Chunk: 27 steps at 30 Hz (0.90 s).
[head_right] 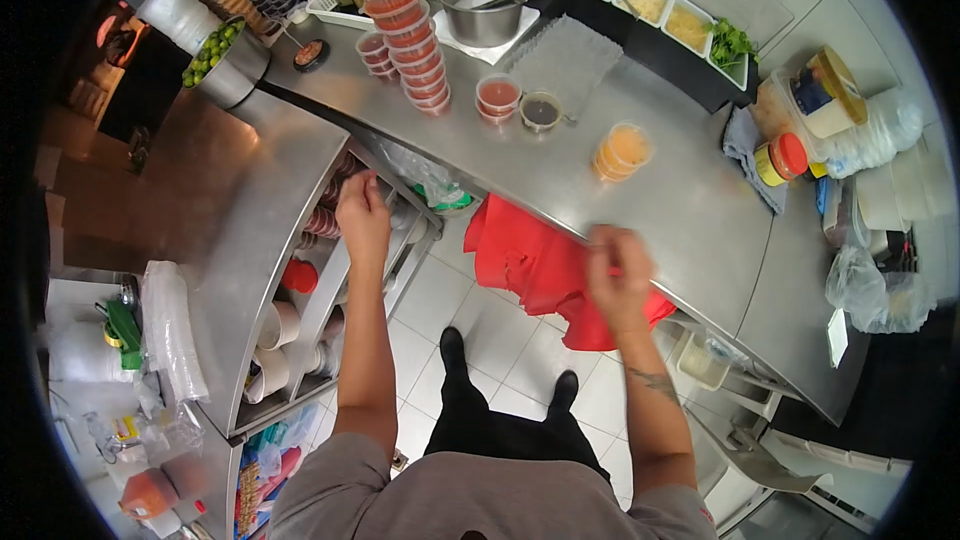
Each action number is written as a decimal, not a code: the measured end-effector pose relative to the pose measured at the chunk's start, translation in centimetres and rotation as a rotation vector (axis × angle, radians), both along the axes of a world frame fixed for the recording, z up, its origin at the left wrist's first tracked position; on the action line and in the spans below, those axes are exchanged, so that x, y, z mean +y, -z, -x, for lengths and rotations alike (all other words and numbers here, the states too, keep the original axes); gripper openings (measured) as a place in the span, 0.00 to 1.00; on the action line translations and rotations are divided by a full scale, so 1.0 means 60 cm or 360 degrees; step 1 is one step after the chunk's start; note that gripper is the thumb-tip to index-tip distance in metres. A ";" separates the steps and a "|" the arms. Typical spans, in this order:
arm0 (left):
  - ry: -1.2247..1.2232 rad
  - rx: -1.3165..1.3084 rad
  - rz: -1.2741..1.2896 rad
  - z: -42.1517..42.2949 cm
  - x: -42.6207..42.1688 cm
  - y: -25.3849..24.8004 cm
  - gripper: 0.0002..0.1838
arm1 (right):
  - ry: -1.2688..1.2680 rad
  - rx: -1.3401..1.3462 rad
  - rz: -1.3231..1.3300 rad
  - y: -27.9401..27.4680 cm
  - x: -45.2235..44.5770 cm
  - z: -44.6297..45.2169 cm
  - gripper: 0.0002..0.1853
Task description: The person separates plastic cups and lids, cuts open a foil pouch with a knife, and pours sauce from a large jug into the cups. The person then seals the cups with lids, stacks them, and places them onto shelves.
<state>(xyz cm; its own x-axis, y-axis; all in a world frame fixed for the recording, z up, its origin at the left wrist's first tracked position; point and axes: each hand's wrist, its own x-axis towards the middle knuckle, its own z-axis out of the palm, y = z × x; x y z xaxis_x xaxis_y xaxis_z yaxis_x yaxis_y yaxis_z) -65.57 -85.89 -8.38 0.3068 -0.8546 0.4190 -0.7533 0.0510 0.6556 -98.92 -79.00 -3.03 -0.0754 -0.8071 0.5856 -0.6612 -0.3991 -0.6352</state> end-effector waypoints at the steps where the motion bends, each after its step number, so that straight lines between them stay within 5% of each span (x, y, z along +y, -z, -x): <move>1: 0.0072 0.0136 0.0145 0.016 0.001 -0.057 0.22 | -0.0294 -0.0124 -0.0011 -0.001 -0.009 -0.045 0.07; 4: 0.0233 0.0359 0.0489 0.062 -0.018 -0.252 0.30 | -0.0508 -0.0323 -0.0397 -0.019 -0.073 -0.191 0.32; 8: 0.0477 -0.0220 0.0970 0.070 -0.128 -0.314 0.37 | -0.0057 -0.0213 -0.0134 0.007 -0.186 -0.336 0.44; 12: 0.0815 0.0047 0.0568 0.059 -0.171 -0.301 0.35 | 0.0331 -0.0098 -0.0111 -0.004 -0.243 -0.378 0.45; 20: 0.0560 0.0092 0.0586 0.003 -0.036 -0.276 0.33 | -0.0101 -0.0106 0.0044 0.033 -0.150 -0.378 0.39; 27: 0.0555 0.0449 -0.0076 -0.061 0.071 -0.052 0.34 | -0.0374 -0.0084 -0.0571 0.216 0.029 -0.389 0.38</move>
